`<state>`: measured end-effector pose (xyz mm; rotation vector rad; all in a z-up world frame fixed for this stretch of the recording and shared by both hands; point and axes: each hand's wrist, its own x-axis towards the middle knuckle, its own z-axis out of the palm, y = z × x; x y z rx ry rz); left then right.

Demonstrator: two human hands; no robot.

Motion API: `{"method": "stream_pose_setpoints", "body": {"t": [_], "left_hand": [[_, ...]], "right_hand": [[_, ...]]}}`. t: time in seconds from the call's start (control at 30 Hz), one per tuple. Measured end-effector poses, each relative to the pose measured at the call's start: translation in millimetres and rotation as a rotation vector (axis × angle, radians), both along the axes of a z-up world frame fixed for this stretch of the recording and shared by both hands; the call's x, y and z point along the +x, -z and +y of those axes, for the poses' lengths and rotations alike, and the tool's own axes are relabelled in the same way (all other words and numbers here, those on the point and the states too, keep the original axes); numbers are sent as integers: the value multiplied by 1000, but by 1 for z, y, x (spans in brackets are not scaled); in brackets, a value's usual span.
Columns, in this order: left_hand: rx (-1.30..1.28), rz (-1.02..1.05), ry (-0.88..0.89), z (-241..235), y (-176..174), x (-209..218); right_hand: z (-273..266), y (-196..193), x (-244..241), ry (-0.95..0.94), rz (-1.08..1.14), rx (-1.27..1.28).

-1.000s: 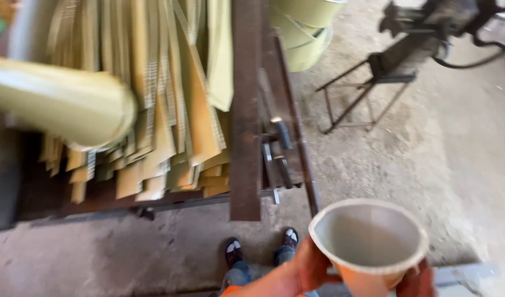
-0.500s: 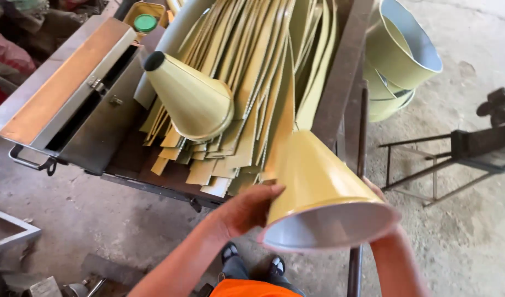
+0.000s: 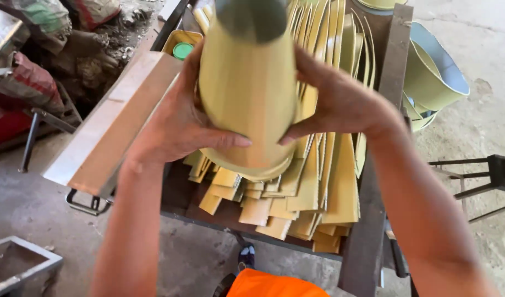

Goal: The person places a spun metal cone on the workbench, then holds a flat file and files the cut edge of a round metal disc, rotating the disc by hand to file along the seam. They then stack the finished cone parts and pick up another disc to continue filing.

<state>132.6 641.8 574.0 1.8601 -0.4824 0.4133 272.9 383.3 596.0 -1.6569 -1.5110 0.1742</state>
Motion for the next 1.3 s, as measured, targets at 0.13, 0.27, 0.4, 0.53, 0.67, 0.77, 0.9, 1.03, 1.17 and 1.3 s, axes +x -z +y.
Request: {"method": "stream_pose_setpoints", "body": {"t": [0.13,0.27,0.4,0.53,0.67,0.77,0.9,1.03,1.17,1.3], "left_hand": [[-155,192,-100,30,103,47],[-192,164,-100,26,206,64],[-375,298,-210,13,199,51],[-517,172,-341,0,157,41],[-101,-84,-610,12,168,40],[234,-19,-725,27,161,44],[415,226,-798,25,126,52],[600,450,-762,40,115,60],[695,496,-792,45,125,58],[751,561,-764,44,136,56]], "right_hand": [[53,75,32,229,64,-284],[58,136,37,277,176,-440],[30,156,15,391,285,-313],[-40,107,-65,230,665,296],[-108,153,-78,320,684,273],[-147,157,-94,457,691,267],[-196,154,-110,637,679,259],[-220,152,-116,753,686,250],[-241,149,-113,869,690,211],[-246,129,-125,975,696,162]]}}
